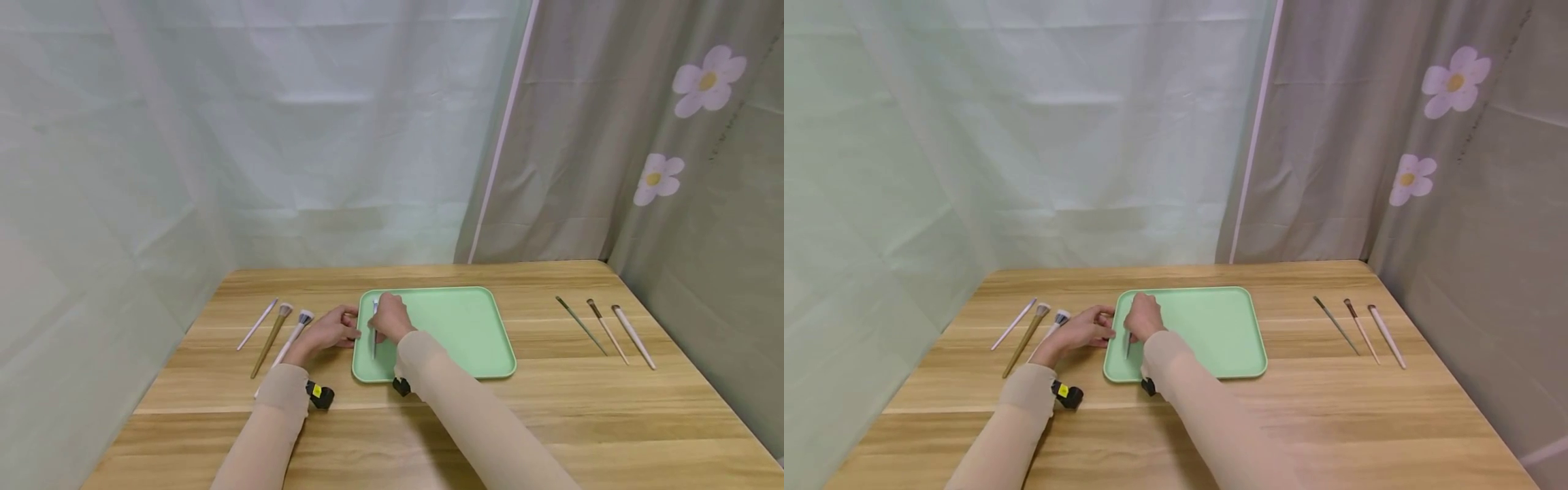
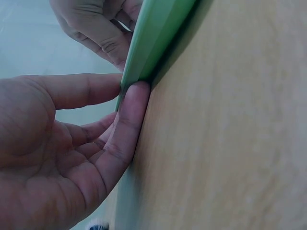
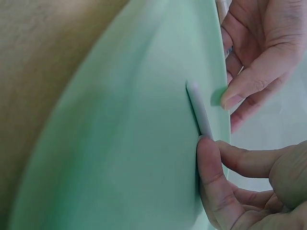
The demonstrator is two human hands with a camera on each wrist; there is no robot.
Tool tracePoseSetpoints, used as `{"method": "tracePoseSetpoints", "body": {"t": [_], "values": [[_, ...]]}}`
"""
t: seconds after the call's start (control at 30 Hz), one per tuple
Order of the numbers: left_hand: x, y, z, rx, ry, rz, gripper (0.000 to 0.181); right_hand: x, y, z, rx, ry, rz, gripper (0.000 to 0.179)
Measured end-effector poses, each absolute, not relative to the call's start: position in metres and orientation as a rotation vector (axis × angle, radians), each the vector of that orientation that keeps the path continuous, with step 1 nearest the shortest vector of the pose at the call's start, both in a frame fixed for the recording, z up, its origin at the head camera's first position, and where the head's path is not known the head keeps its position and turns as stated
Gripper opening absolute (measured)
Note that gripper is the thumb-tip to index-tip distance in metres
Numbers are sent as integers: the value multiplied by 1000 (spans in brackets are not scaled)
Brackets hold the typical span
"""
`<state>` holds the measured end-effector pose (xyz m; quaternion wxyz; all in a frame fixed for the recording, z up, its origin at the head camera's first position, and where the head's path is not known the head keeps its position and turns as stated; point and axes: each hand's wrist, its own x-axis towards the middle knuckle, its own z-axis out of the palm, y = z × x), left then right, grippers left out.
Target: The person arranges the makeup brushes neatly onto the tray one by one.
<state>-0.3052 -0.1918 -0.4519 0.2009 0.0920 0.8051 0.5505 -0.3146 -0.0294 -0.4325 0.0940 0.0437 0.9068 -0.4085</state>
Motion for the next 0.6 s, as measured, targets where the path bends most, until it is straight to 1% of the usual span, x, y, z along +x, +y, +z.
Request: {"method": "tracePoseSetpoints", "body": {"t": [0.33,0.5,0.6], "values": [[-305,-191,-451,252,2251,1534,58,-316,-27,-434,129,2694,-1212,32],[-305,-191,-452,237,2248,1545,58,-317,-19,-434,102,2683,-1231,20],[-304,-190,-451,231,2242,1547,58,-317,-13,-433,74,2673,-1251,36]]}}
